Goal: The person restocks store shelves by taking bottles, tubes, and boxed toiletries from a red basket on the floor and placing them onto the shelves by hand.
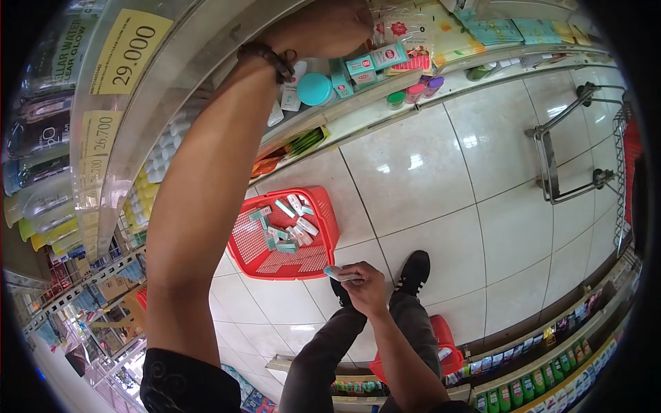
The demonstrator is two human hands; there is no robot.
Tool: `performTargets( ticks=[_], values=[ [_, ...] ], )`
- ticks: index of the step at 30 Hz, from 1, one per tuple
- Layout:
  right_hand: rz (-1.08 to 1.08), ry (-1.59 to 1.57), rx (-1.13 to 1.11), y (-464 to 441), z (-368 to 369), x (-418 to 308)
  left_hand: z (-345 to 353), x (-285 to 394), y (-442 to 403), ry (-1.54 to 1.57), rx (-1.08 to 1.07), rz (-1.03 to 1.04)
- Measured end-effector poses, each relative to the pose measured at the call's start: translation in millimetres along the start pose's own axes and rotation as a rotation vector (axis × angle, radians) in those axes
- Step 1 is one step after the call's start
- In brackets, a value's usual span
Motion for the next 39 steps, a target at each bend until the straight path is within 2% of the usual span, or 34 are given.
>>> performTargets(
  ticks=[2, 3, 5, 6, 7, 9, 12, 14, 17, 21, 25, 27, 31, 35, 37, 39],
  values=[
    [0.037, -0.067, -0.006, 0.0, 2.6, 9.7, -41.9, 7.5, 12.9, 0.683, 0.267, -0.52],
    [0.037, -0.068, -0.005, -0.3, 2.9, 9.5, -38.5, 10.4, 7.7, 0.682, 0.267, -0.519],
    [0.048, -0.07, -0.021, 1.9, 5.3, 9.5, -37.2, 26.0, -3.7, 0.557, 0.4, -0.29],
    [0.048, -0.068, -0.026, 2.8, 6.3, 11.2, -43.3, 36.3, -5.9, 0.569, 0.365, -0.45],
    [0.056, -0.08, -0.031, 2.8, 7.5, 13.5, -43.0, 38.0, -15.5, 0.567, 0.365, -0.455],
    [0.063, -0.089, -0.036, 3.1, 8.5, 15.7, -30.0, 35.5, -28.8, 0.633, 0.102, -0.554],
    [0.058, -0.026, -0.012, 5.2, 5.5, 20.7, -30.2, 30.5, -22.9, 0.6, 0.117, -0.593],
    [0.079, -0.095, 0.002, 5.2, 6.3, 30.9, -33.6, 28.0, -10.4, 0.602, 0.11, -0.621],
    [0.064, -0.077, 0.009, 7.3, 5.6, 26.3, -42.3, 20.5, 16.1, 0.62, 0.213, -0.662],
    [0.078, -0.081, 0.008, 10.5, 7.2, 25.4, -40.2, 19.7, 27.3, 0.757, 0.182, -0.74],
    [0.086, -0.02, 0.02, 10.8, 6.4, 22.8, -39.1, 23.0, 27.7, 0.786, 0.186, -0.703],
    [0.088, -0.03, 0.021, 9.9, 5.2, 22.1, -42.9, 24.2, 32.0, 0.949, 0.08, -0.84],
    [0.065, 0.008, 0.013, 9.2, 3.7, 18.4, -24.1, 18.4, 35.4, 0.939, 0.217, -0.757],
    [0.053, -0.033, 0.012, 8.0, 4.3, 23.9, -7.0, 11.2, 30.0, 0.886, 0.194, -0.702],
    [0.057, -0.022, 0.013, 8.1, 2.4, 19.2, -20.6, 14.4, 28.2, 0.868, 0.212, -0.66],
    [0.062, -0.011, 0.013, 8.0, 1.6, 17.0, -40.2, 17.8, 30.0, 0.848, 0.072, -0.732]
  ],
)
Point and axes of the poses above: each hand's wrist, its own y-axis away from the middle knuckle, its own z-axis out of the palm, x = y × z, the point moved 5 cm from there along -y, towards the middle knuckle, and after that the axes turned 7 degrees about z, right-handed, at the moved point
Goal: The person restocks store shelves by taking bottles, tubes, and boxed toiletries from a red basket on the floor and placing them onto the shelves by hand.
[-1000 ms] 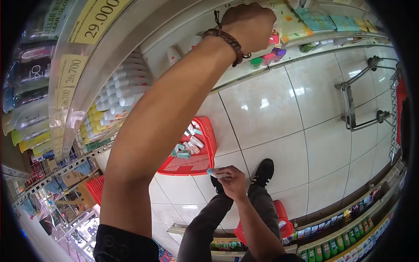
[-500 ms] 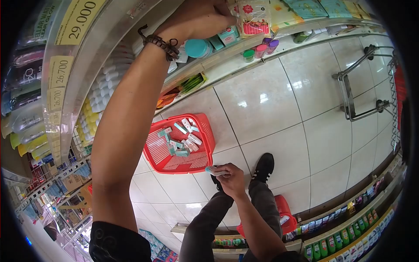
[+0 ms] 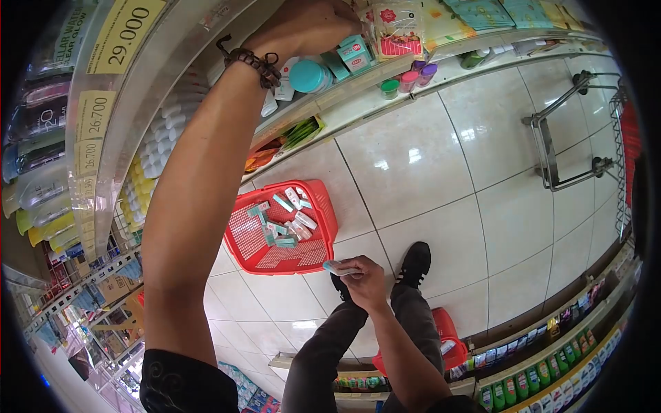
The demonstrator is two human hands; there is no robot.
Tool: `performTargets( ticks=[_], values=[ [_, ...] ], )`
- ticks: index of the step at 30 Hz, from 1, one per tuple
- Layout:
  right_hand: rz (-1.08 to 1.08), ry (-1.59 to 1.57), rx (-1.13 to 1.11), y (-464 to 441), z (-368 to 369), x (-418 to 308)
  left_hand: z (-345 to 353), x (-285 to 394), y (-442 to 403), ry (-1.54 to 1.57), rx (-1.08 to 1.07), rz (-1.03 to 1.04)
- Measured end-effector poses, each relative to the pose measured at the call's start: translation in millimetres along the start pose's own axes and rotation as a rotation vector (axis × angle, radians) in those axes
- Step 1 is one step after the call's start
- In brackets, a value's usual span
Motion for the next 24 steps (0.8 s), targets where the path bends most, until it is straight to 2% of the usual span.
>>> performTargets(
  ticks=[4, 7, 10, 12, 14, 16, 18, 22, 24],
  values=[
    [0.008, 0.001, 0.0, 0.2, 0.7, -1.8, 0.9, -1.4, -1.3, -0.084, -0.002, -0.003],
    [0.013, 0.002, -0.002, 0.5, -0.2, -5.1, 4.5, -3.0, -2.7, -0.095, 0.043, 0.082],
    [0.014, 0.009, -0.002, 0.7, -1.3, -9.0, 3.3, -0.9, 0.1, -0.051, 0.058, 0.055],
    [0.016, 0.006, -0.002, 0.3, -1.0, -7.8, 2.9, -18.6, -9.2, -0.024, 0.071, -0.177],
    [0.015, -0.044, -0.013, -0.9, 0.2, -2.2, 21.4, -67.2, -30.5, 0.05, 0.064, -0.159],
    [0.018, -0.028, -0.01, -1.3, 0.2, -6.1, 20.0, -66.2, -30.5, 0.123, 0.059, -0.143],
    [0.021, -0.011, -0.007, -1.9, -0.1, -8.1, 24.6, -65.5, -34.5, -0.129, -0.129, -0.279],
    [0.012, -0.007, -0.003, -2.1, -1.5, -9.5, 30.4, -66.4, -32.1, -0.124, -0.156, -0.329],
    [0.016, -0.008, -0.001, -1.4, -1.8, -9.0, 36.0, -70.9, -26.7, -0.079, -0.279, -0.421]
  ],
)
Point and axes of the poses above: each hand's wrist, its own y-axis away from the middle knuckle, its own z-axis out of the palm, x = y × z, the point moved 5 cm from there along -y, towards the middle knuckle, and after that the axes turned 7 degrees about z, right-handed, at the moved point
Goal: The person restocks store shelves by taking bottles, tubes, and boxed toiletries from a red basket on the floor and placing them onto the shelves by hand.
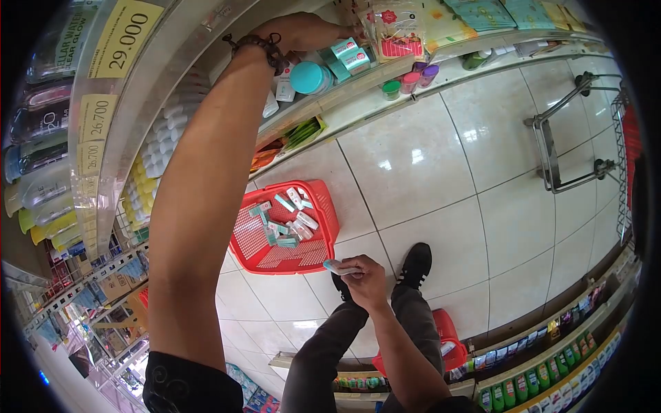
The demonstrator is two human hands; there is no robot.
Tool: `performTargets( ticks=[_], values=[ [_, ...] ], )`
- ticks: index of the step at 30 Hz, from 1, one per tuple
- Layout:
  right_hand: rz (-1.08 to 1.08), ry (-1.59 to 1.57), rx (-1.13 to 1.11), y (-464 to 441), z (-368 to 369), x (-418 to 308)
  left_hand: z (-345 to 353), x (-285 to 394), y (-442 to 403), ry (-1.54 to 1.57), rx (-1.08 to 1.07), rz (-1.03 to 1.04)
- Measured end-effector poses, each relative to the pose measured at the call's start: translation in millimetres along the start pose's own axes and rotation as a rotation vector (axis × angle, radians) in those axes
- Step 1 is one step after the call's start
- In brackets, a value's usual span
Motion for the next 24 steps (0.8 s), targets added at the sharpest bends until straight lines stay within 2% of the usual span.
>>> performTargets(
  ticks=[3, 7, 10, 12, 15, 16, 18, 19, 21, 22, 24],
  values=[
    [-0.024, 0.002, 0.003, -0.9, -0.6, 0.7, 7.3, -1.1, -7.5, 0.044, -0.03, 0.062],
    [0.003, -0.002, -0.01, -1.4, -0.8, 2.2, 2.5, -10.4, -22.5, 0.127, -0.005, 0.018],
    [0.018, 0.01, -0.004, -0.8, -1.6, -3.3, 2.4, -22.4, -37.9, 0.132, 0.045, 0.137],
    [0.023, 0.002, 0.006, -1.1, -1.1, -5.1, -4.0, -23.2, -34.2, 0.241, 0.263, 0.256],
    [0.013, -0.005, 0.011, -2.4, -1.7, -5.9, -2.8, -17.2, -26.2, 0.196, 0.32, 0.242],
    [0.011, 0.003, 0.008, -3.0, -1.9, -5.4, -2.5, -36.6, -45.5, 0.196, 0.32, 0.244],
    [0.013, 0.012, 0.006, -3.3, -2.1, -4.1, 16.8, -56.4, -80.3, -1.051, 0.5, 1.033],
    [0.008, 0.001, 0.008, -3.2, -2.0, -3.4, 12.6, -34.8, -55.4, -1.049, 0.499, 1.034],
    [0.004, -0.011, 0.011, -3.4, -1.7, -1.9, -9.5, -14.8, -22.5, -0.305, 0.268, 0.468],
    [-0.003, -0.034, 0.007, -3.4, -0.9, -0.2, -12.0, -7.2, -12.5, -0.305, 0.267, 0.468],
    [-0.011, -0.058, 0.004, -3.2, -1.1, -1.8, -17.6, -7.4, -4.5, -0.115, 0.307, 0.352]
  ],
)
Point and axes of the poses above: each hand's wrist, its own y-axis away from the middle knuckle, its own z-axis out of the palm, x = y × z, the point moved 5 cm from there along -y, towards the middle knuckle, and after that the axes turned 7 degrees about z, right-handed, at the moved point
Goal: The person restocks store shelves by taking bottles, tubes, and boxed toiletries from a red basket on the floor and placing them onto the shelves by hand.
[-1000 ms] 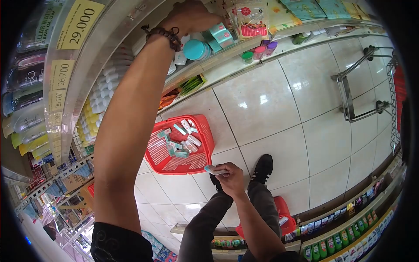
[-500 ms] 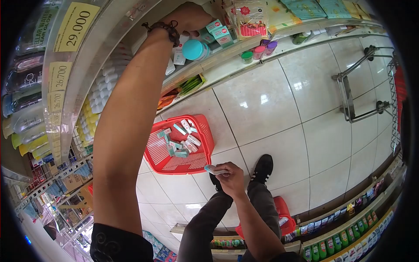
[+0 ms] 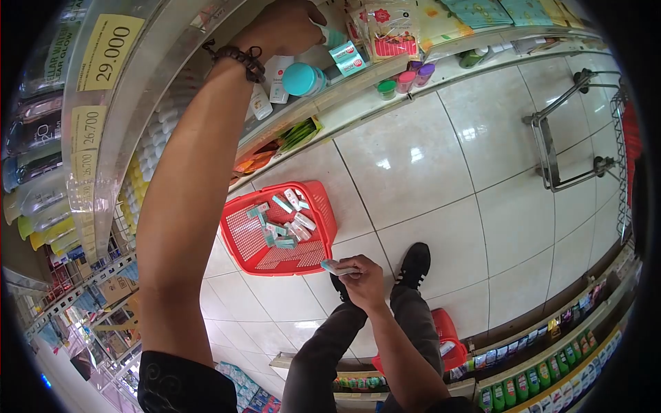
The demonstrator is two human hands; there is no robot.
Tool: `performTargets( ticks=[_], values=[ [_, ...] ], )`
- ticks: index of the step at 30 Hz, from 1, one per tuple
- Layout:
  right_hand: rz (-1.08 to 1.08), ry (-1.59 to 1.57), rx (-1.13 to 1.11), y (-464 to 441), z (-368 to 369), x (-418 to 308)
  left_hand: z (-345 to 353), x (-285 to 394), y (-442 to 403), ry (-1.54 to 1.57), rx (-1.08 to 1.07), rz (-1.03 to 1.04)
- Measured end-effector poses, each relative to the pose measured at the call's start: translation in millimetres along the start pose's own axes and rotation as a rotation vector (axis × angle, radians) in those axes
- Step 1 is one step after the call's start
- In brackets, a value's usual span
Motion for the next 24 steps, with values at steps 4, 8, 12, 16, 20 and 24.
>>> performTargets(
  ticks=[4, 8, 12, 16, 20, 24],
  values=[
    [-0.005, 0.081, 0.002, -0.2, 0.3, -1.9, -13.7, 24.5, 14.8, 0.006, 0.131, 0.121],
    [0.001, 0.077, 0.011, -0.1, 0.2, -6.6, -26.2, 41.9, 20.8, 0.073, 0.118, 0.12],
    [-0.005, 0.062, 0.007, -0.1, 0.4, -6.4, -40.9, 62.8, 26.1, -0.078, -0.106, 0.117],
    [0.013, 0.075, 0.007, 0.9, 0.4, -5.8, -10.0, 34.9, 25.7, 0.195, 0.031, 0.171],
    [0.0, 0.091, 0.01, 0.8, -0.4, -8.3, -4.8, 28.8, 26.0, 0.358, 0.082, 0.129],
    [0.058, -0.005, 0.0, 0.7, -3.4, 4.9, -25.6, 42.2, 51.0, 0.293, 0.275, -0.047]
  ],
)
Point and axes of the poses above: each hand's wrist, its own y-axis away from the middle knuckle, its own z-axis out of the palm, x = y × z, the point moved 5 cm from there along -y, towards the middle knuckle, and after that the axes turned 7 degrees about z, right-handed, at the moved point
